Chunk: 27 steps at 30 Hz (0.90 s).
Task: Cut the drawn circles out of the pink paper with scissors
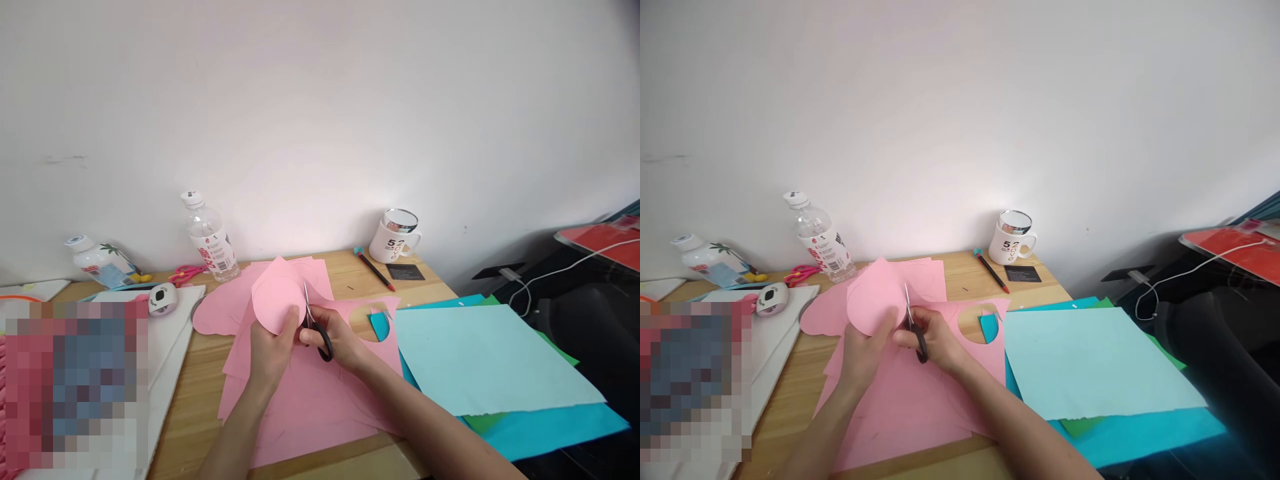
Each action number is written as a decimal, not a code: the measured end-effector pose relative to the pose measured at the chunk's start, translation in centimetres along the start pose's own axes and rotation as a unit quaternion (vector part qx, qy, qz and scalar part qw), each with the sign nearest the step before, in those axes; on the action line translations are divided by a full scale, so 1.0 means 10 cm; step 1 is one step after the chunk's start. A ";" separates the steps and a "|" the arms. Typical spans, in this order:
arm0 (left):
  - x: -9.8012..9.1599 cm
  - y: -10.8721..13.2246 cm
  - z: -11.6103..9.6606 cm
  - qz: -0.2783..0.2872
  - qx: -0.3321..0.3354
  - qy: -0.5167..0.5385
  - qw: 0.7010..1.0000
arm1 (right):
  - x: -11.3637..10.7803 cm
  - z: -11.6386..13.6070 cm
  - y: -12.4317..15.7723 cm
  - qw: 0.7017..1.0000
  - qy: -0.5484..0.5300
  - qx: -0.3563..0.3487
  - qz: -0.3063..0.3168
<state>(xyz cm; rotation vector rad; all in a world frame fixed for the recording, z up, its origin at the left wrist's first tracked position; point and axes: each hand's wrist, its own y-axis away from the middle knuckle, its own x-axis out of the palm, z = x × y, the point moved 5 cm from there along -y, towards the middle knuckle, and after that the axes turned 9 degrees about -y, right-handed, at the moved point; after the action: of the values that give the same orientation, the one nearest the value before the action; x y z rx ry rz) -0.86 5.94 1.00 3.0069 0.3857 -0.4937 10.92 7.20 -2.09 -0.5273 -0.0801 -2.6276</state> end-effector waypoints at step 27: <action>0.01 -0.01 0.02 0.001 0.025 -0.013 1.000 | -0.01 0.08 0.06 1.000 0.023 -0.008 0.000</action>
<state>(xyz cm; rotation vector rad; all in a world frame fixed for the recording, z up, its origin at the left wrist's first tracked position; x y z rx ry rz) -0.83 6.10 0.73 3.0457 0.3729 -0.5493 11.54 6.82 -1.42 -0.4726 -0.0436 -2.6404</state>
